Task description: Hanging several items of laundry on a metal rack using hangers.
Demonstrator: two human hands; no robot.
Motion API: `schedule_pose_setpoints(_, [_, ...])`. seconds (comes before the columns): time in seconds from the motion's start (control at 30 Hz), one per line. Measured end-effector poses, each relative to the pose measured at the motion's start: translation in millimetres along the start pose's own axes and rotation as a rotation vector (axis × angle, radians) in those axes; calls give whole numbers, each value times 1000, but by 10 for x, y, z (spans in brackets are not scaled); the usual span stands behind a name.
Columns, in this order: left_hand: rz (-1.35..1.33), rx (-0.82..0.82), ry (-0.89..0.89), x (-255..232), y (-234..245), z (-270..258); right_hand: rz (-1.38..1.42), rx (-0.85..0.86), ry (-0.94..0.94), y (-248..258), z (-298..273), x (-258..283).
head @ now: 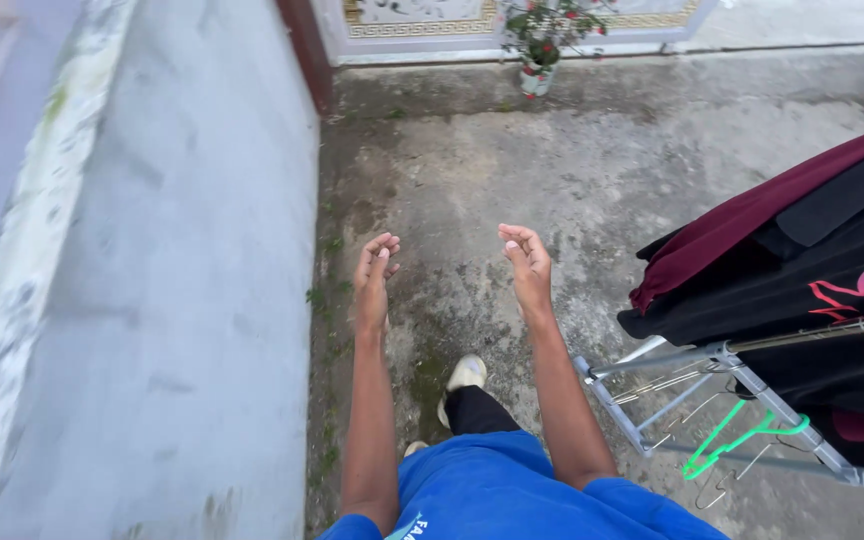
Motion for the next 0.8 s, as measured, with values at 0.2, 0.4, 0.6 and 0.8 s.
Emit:
schedule_pose_setpoints(0.2, [-47, 141, 25, 365, -632, 1345, 15, -131, 31, 356, 1079, -275])
schedule_pose_setpoints(0.4, [-25, 250, 22, 302, -1617, 2742, -30, -243, 100, 757, 2438, -124])
schedule_pose_setpoints(0.6, [-28, 352, 88, 708, -2371, 3935, -43, -368, 102, 1149, 3496, -288])
schedule_pose_setpoints(0.8, [-39, 532, 168, 1112, -3236, 5161, -92, -545, 91, 1568, 4396, -532])
Point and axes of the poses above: each hand's wrist, its own z-axis towards the middle knuckle, its own y-axis out of the back of the hand, x = y × z, the point moved 2 cm from there along z, towards the middle knuckle, and after that the axes turned 1 degree about y, right-handed, at the moved point
